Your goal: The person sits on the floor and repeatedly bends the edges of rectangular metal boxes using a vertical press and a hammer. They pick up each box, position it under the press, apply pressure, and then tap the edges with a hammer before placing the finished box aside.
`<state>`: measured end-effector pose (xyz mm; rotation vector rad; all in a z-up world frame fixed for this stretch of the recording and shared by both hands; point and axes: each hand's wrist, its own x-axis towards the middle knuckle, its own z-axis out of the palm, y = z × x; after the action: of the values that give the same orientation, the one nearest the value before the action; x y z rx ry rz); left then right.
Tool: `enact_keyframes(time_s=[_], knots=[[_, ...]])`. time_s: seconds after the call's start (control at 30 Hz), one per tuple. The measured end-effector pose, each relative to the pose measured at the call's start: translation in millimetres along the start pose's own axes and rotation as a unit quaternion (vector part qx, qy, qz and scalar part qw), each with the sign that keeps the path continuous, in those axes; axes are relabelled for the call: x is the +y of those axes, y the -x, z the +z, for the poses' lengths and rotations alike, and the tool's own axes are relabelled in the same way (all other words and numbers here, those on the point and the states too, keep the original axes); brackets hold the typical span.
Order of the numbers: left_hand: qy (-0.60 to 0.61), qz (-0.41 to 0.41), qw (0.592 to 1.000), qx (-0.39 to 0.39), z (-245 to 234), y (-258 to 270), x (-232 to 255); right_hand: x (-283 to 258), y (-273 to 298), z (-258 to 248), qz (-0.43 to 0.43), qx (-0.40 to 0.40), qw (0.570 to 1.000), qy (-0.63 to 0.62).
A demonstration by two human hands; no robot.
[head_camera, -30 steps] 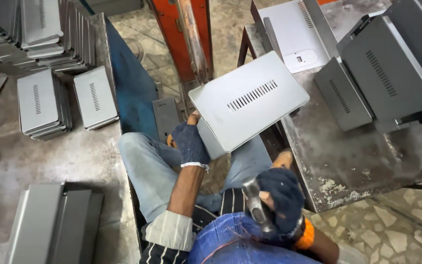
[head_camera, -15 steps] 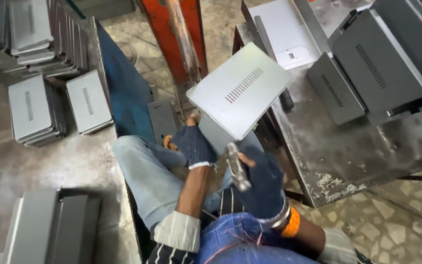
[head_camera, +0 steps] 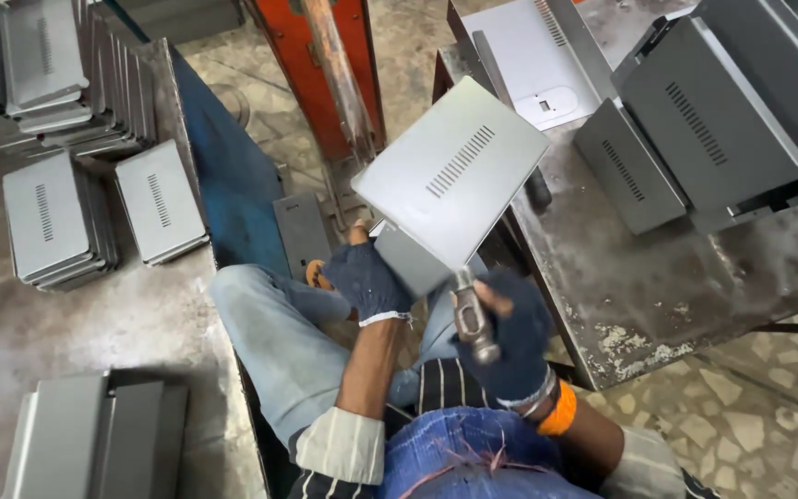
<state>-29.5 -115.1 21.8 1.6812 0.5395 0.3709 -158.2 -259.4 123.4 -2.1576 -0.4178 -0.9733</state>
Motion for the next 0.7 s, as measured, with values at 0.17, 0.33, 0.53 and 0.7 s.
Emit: enact_keyframes(time_s=[0.17, 0.33, 0.53, 0.7], knots=[[-0.101, 0.107, 0.989, 0.025, 4, 0, -1, 10, 24, 16, 0.143, 0.040, 0.984, -0.102], [0.140, -0.093, 0.986, 0.016, 3, 7, -3, 15, 26, 12, 0.091, 0.043, 0.989, -0.110], [0.071, -0.081, 0.992, 0.065, 9, 5, 6, 23, 23, 2, 0.027, 0.021, 0.996, -0.081], [-0.046, 0.088, 0.994, 0.035, -6, 8, 6, 25, 8, -11, 0.141, -0.066, 0.981, 0.117]])
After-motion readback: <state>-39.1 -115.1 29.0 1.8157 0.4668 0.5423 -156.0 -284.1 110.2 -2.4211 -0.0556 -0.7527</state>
